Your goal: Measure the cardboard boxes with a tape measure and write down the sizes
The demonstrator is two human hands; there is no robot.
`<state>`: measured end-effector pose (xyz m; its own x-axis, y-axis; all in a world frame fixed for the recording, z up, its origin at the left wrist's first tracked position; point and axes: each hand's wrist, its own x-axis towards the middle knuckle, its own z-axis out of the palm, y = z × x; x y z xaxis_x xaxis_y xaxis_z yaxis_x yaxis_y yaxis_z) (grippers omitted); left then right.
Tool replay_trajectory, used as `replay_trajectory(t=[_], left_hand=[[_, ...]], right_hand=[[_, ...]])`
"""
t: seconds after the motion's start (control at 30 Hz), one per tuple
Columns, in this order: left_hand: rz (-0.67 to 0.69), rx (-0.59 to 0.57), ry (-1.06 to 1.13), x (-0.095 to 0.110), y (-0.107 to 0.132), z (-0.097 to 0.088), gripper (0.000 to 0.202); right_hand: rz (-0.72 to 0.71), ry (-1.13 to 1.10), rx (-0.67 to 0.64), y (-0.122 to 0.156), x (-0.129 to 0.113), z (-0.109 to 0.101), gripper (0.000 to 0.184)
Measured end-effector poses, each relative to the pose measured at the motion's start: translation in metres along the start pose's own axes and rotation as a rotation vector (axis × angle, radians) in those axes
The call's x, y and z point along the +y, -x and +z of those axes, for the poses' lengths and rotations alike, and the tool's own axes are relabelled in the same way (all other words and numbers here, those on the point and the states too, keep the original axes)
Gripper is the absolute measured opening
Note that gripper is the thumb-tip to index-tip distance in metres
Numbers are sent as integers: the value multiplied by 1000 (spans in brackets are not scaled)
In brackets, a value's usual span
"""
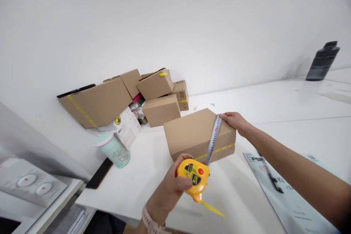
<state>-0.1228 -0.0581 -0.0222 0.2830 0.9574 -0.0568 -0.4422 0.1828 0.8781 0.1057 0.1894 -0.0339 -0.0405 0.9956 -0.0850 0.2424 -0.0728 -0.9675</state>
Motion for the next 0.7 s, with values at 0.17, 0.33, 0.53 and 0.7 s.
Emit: replay_trajectory(t=[0.17, 0.33, 0.53, 0.7], left_hand=[[48, -41, 156, -29, -2, 1, 67], [128, 39, -71, -40, -1, -4, 65], [103, 308, 6, -81, -20, 43, 69], [142, 402, 85, -82, -42, 72, 63]], right_hand=[[-97, 11, -80, -2, -6, -7, 30], [-286, 104, -172, -13, -36, -9, 32], [-331, 317, -447, -36, -70, 37, 29], [-327, 438, -501, -47, -72, 67, 28]])
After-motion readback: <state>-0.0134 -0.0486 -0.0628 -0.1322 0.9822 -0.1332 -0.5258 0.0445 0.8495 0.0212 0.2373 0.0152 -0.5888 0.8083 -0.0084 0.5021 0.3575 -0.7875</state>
